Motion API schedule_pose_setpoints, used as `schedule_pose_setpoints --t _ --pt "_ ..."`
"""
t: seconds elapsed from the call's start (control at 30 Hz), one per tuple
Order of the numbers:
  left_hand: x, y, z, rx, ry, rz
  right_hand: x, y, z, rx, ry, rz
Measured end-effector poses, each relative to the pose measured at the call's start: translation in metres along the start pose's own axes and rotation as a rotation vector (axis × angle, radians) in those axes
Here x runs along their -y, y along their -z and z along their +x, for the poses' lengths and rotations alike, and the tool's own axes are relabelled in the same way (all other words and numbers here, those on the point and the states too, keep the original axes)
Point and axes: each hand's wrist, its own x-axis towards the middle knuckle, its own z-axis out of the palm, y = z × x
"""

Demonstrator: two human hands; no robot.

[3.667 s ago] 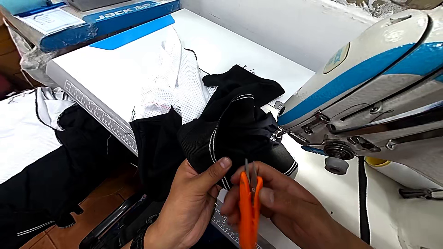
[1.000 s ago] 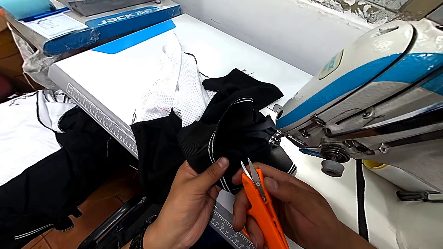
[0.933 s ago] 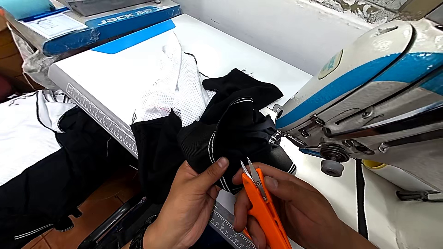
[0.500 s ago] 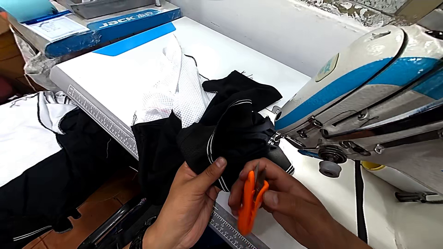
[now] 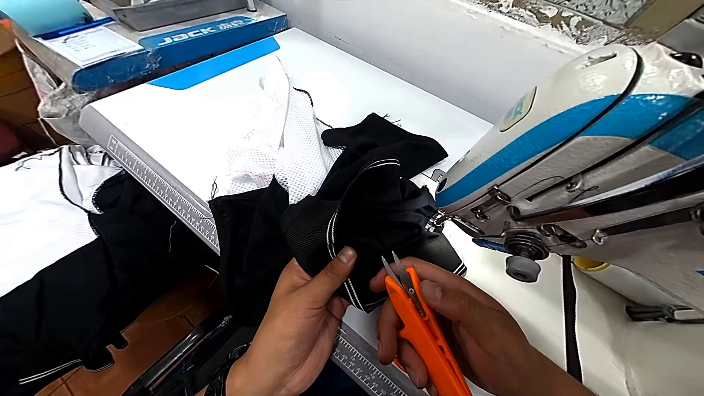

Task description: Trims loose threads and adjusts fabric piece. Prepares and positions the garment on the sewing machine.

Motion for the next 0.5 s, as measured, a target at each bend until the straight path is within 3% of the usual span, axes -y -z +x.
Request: schedule_pose_setpoints --t 0.27,0.5 --pt "0.0 0.0 0.001 0.003 -0.004 0.004 0.003 -0.001 0.001 -0.001 -0.042 0.074" --pt "0.0 0.002 0.001 0.011 -0.003 0.026 -0.009 0.0 0.003 -0.028 0.017 -0.072"
